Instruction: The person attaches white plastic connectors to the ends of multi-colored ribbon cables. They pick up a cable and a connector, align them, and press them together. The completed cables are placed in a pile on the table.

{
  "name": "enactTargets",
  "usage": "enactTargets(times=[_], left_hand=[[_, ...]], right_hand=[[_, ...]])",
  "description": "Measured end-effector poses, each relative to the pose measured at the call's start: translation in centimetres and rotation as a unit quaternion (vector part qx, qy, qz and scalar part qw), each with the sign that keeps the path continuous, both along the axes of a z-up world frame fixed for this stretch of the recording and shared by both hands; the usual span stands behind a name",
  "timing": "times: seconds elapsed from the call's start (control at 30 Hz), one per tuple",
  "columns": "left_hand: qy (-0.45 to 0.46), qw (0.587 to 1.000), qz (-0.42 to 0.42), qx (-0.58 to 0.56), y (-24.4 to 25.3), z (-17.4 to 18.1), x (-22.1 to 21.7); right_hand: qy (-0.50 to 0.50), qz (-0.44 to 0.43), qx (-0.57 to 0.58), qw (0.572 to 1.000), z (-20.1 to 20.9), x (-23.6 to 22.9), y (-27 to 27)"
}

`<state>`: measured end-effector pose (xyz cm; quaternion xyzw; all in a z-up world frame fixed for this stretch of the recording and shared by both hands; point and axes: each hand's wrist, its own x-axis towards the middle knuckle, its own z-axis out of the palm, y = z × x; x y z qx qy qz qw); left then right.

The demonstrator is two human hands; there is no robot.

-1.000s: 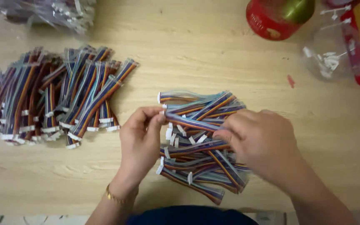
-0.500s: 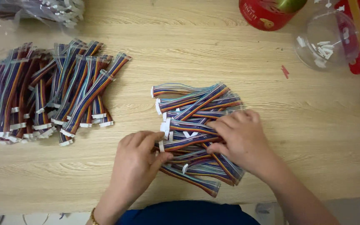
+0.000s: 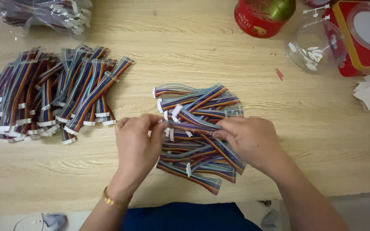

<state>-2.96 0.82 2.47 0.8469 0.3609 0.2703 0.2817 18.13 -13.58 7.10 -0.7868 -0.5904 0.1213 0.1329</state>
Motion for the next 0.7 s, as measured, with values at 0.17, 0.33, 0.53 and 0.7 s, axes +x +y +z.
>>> enactTargets(times=[0.17, 0.33, 0.53, 0.7], left_hand=[[-0.002, 0.998, 0.011, -0.059, -0.2, -0.4, -0.3], [0.017, 0.982, -0.019, -0.185, -0.9, 0.1, -0.8], [0.02, 0.994, -0.091, 0.061, -4.8, 0.2, -0.9], [0.068, 0.981, -0.101, 0.152, -7.0, -2.1, 0.3]], right_hand=[[0.012, -0.011, -0.028, 0.999, -0.9, 0.2, -1.0], [0.012, -0.021, -0.083, 0.996, -1.2, -0.5, -1.5], [-0.021, -0.017, -0.044, 0.999, -4.4, -0.9, -2.6], [0.015, -0.028, 0.008, 0.999, -6.1, -0.3, -3.2]])
